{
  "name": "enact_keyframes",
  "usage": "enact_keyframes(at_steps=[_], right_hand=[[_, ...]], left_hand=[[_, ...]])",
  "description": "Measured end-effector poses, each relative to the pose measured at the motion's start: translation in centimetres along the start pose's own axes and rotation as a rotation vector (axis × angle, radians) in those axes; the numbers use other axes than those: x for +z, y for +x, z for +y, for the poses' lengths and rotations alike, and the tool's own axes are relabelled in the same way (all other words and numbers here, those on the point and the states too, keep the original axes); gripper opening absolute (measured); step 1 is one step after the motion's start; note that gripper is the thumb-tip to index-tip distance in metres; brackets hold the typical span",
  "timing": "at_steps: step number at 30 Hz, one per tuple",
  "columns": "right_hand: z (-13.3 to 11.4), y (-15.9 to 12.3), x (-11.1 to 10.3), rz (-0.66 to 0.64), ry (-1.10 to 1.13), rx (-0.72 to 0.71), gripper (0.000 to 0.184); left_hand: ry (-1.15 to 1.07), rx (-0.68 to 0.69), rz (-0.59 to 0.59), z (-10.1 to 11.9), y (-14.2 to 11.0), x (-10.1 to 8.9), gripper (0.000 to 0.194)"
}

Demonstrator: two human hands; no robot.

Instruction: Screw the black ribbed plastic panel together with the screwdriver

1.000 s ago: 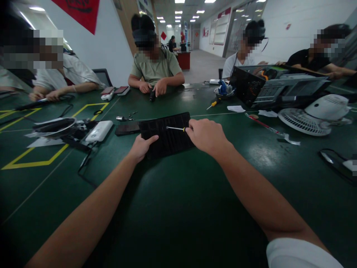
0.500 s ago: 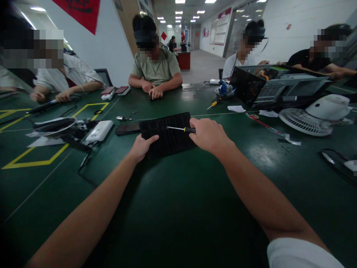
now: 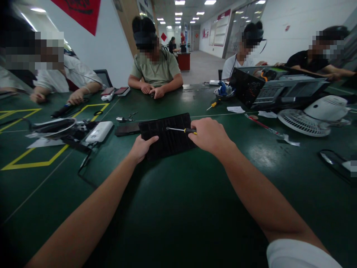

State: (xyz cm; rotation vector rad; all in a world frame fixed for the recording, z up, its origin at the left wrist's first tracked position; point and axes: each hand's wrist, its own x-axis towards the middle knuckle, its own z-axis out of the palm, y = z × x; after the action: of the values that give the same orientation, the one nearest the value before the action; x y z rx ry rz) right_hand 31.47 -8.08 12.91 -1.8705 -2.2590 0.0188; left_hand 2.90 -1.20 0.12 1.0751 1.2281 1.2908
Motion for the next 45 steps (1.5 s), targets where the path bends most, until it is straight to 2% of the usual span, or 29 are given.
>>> enact_keyframes(at_steps=[13, 29, 45], right_hand=[[-0.52, -0.14, -0.01, 0.014, -0.03, 0.032, 0.031], [-0.54, -0.07, 0.58, 0.045, -0.004, -0.007, 0.016], [-0.39, -0.01, 0.42, 0.067, 0.005, 0.003, 0.019]], left_hand=[[0.005, -0.006, -0.003, -0.16, 0.13, -0.09, 0.05], [0.017, 0.005, -0.004, -0.44, 0.34, -0.28, 0.046], [0.004, 0.007, -0.013, -0.46, 0.41, -0.23, 0.05]])
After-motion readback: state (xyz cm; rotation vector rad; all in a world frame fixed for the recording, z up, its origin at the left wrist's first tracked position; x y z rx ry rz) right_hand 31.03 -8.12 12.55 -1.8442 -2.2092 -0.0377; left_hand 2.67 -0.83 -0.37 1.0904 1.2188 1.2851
